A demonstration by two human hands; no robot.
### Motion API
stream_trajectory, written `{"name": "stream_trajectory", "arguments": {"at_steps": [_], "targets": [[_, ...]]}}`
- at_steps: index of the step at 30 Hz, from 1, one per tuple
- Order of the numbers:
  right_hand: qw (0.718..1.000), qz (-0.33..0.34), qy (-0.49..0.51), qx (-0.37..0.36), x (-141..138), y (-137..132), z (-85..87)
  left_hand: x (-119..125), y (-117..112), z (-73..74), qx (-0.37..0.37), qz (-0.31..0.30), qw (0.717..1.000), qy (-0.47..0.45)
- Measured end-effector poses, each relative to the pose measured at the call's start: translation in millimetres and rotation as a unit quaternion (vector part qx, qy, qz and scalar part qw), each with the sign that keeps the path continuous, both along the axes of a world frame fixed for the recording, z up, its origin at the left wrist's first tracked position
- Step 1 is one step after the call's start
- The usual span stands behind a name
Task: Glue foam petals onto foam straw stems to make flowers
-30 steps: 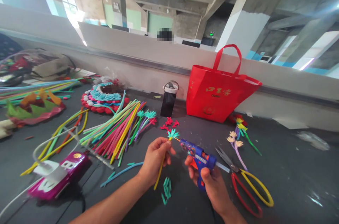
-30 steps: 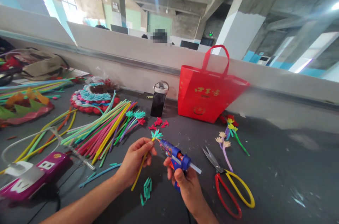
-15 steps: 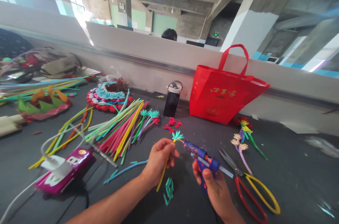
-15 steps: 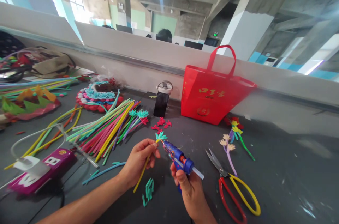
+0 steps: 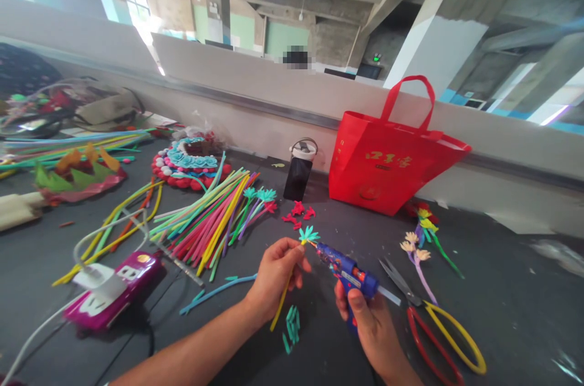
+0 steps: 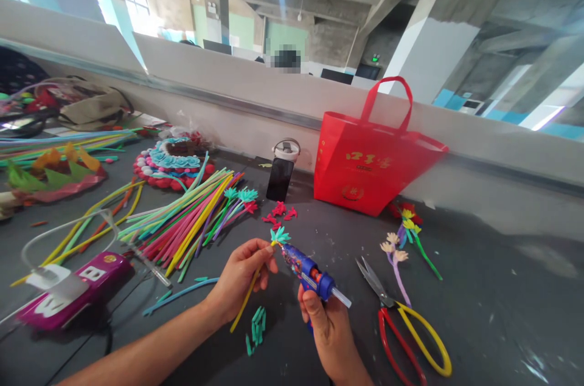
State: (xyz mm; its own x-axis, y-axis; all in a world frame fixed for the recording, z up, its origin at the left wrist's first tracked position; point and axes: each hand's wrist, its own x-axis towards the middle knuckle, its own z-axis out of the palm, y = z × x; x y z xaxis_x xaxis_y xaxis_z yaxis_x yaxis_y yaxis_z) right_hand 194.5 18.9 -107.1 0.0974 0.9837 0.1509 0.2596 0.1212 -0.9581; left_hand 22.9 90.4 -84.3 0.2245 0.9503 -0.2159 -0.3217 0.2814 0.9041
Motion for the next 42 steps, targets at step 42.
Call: {"name": "stream_trajectory", "arguments": {"at_steps": [42], "targets": [[0.998,0.015,-0.042,-0.036,0,3,-7.8,1,0,-6.5,0.008,-0.007,1.0,0.014]]}}
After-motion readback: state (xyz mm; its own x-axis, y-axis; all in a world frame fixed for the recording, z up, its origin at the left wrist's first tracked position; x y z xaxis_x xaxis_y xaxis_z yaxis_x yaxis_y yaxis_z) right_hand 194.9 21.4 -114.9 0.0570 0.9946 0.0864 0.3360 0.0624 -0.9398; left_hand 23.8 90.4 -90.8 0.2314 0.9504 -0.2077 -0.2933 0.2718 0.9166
